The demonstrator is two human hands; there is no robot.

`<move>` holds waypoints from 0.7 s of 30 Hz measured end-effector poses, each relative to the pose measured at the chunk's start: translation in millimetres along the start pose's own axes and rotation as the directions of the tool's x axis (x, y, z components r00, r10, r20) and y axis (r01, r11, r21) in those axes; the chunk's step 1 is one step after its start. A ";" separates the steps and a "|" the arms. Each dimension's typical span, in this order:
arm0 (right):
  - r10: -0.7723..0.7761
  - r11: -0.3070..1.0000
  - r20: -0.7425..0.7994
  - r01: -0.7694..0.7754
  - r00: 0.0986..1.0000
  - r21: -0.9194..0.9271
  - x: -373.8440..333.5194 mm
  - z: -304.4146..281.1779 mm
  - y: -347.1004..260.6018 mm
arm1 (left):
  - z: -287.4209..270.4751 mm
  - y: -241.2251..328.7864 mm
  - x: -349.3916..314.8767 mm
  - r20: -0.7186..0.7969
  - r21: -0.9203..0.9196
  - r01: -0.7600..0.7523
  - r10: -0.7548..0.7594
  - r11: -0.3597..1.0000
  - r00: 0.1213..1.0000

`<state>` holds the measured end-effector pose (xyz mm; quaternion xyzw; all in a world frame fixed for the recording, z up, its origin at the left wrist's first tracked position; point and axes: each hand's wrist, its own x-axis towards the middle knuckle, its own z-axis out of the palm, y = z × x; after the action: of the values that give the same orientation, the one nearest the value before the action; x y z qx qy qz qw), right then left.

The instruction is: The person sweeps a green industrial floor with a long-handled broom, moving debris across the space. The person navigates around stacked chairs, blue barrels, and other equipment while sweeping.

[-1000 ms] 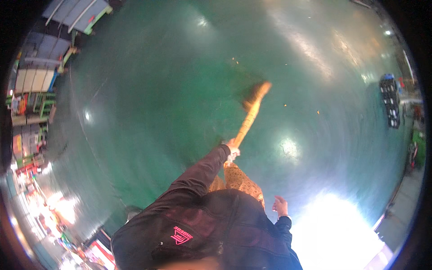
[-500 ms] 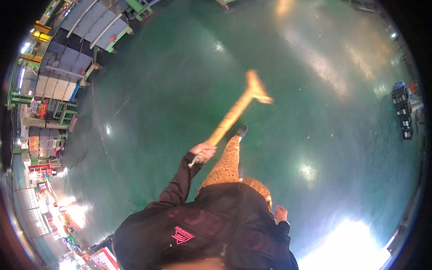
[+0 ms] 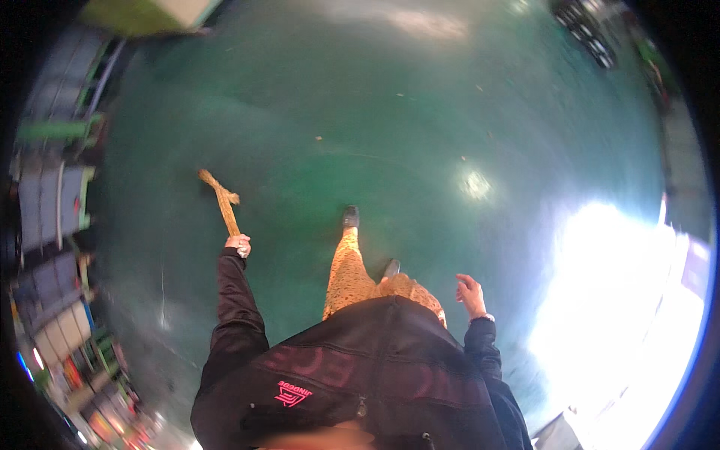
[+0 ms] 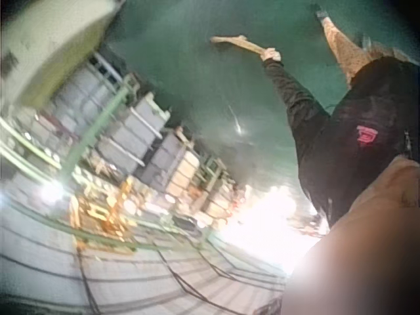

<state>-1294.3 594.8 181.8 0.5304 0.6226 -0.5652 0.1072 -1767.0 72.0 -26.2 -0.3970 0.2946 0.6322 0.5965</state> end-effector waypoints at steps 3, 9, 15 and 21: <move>0.183 0.981 -0.168 -0.168 0.969 0.099 -36.8 -13.2 19.5 | 62.8 -12.6 102.9 0.787 0.120 0.514 -0.397 0.849 0.472; 0.423 0.887 -0.345 -0.306 0.838 0.346 -124.2 15.5 99.8 | 294.2 -171.0 193.1 -0.167 0.924 0.001 0.403 0.382 0.900; 0.341 0.935 -0.300 -0.289 0.891 0.206 -185.4 79.7 152.2 | 485.9 -228.4 190.3 0.060 0.837 0.071 -0.220 0.542 0.974; 0.572 0.771 -0.163 -0.459 0.804 0.441 -126.2 39.2 159.0 | 572.8 -231.1 182.1 0.195 0.741 0.278 -0.591 0.612 0.783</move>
<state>-1136.0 462.6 167.3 0.7687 0.3377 -0.5395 0.0630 -1620.0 677.9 134.6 -0.0663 0.2588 0.3808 0.8852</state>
